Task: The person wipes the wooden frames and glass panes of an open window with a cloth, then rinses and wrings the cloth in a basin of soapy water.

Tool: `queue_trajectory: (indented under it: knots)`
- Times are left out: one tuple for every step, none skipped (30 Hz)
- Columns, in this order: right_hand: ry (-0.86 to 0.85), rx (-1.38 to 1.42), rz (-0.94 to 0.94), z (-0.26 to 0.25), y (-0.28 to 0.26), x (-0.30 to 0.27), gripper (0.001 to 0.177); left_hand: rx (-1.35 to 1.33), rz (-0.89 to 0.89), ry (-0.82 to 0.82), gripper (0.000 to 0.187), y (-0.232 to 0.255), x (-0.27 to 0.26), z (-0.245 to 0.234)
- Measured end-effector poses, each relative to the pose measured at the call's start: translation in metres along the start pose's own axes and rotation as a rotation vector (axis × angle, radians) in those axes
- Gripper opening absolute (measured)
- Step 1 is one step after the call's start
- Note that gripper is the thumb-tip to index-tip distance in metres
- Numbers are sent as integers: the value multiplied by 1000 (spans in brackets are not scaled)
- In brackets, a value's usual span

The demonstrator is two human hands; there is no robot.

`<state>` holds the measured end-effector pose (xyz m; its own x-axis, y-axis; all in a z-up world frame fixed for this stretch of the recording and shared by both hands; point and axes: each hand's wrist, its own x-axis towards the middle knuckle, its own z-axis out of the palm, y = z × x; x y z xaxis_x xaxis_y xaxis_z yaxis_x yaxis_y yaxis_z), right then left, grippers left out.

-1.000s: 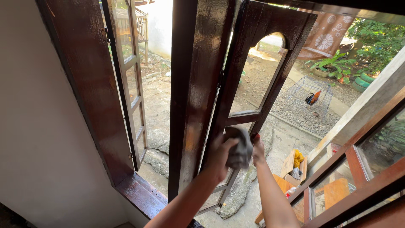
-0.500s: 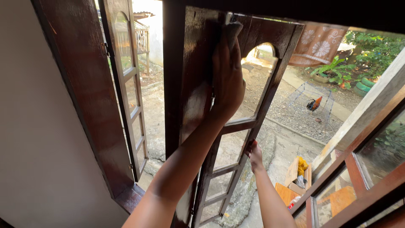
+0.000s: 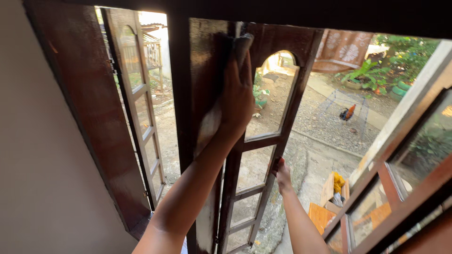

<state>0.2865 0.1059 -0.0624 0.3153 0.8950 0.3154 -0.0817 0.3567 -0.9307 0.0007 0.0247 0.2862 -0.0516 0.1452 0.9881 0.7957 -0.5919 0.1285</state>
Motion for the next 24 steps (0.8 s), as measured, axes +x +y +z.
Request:
queue_trajectory:
  knots:
    - [12, 0, 2, -1, 1, 0, 74, 16, -10, 4, 82, 0, 0, 0]
    - [-6, 15, -18, -2, 3, -1, 74, 7, -11, -6, 82, -1, -1, -1]
    - [-23, 30, -39, -4, 4, -2, 74, 17, -7, 19, 83, -2, -1, 0]
    - [-15, 28, -32, -5, 5, -3, 74, 29, -4, 45, 84, -3, -5, 2]
    - [-9, 39, -32, -7, 6, -4, 74, 23, -6, 36, 84, -3, -11, 3]
    - [-8, 51, -36, -7, 6, -4, 74, -7, -21, 1, 81, -5, -17, 5]
    - [-4, 50, -32, -9, 6, -7, 74, -38, -36, -34, 79, -7, -24, 7]
    - [-7, 7, -38, -12, 6, -10, 76, -38, -39, -38, 79, -8, -35, 8]
    - [-10, -35, -44, -14, 6, -13, 77, -9, -28, -42, 80, -7, -52, 6]
    - [-9, -38, -41, -16, 5, -14, 77, 20, -17, -45, 81, -7, -69, 5]
    - [10, -40, -46, -17, 4, -14, 77, 19, -21, -48, 81, -6, -85, 3]
    - [28, -43, -46, -18, 5, -16, 78, 34, -21, -51, 77, -5, -102, -2]
    - [29, -46, -38, -18, 5, -15, 78, 48, -21, -54, 73, -5, -117, -5]
    - [2, -21, -40, -20, 6, -16, 80, 49, -29, -69, 73, -5, -132, -9]
    - [-24, 4, -43, -22, 7, -17, 82, 20, -39, -98, 69, -5, -147, -13]
    - [-21, 1, -25, -24, 8, -18, 82, -9, -51, -127, 66, -6, -160, -16]
    - [-32, 30, -16, -25, 9, -18, 83, -9, -61, -144, 66, -6, -170, -16]
    - [-43, 59, -5, -27, 10, -21, 84, -3, -65, -171, 64, -7, -182, -17]
    - [-40, 56, 14, -28, 10, -24, 84, 3, -70, -198, 63, -8, -193, -17]
    - [-4, -23, -34, -29, 7, -26, 85, 5, -79, -213, 63, -10, -203, -17]
    - [30, -103, -83, -29, 5, -30, 85, 7, -84, -237, 62, -11, -214, -17]
    - [31, -104, -70, -28, 2, -35, 85, 10, -88, -259, 62, -13, -224, -16]
    - [27, -83, -103, -27, -2, -41, 85, 12, -93, -270, 62, -14, -236, -16]
    - [22, -62, -139, -25, -6, -44, 86, 33, -86, -280, 61, -14, -248, -17]
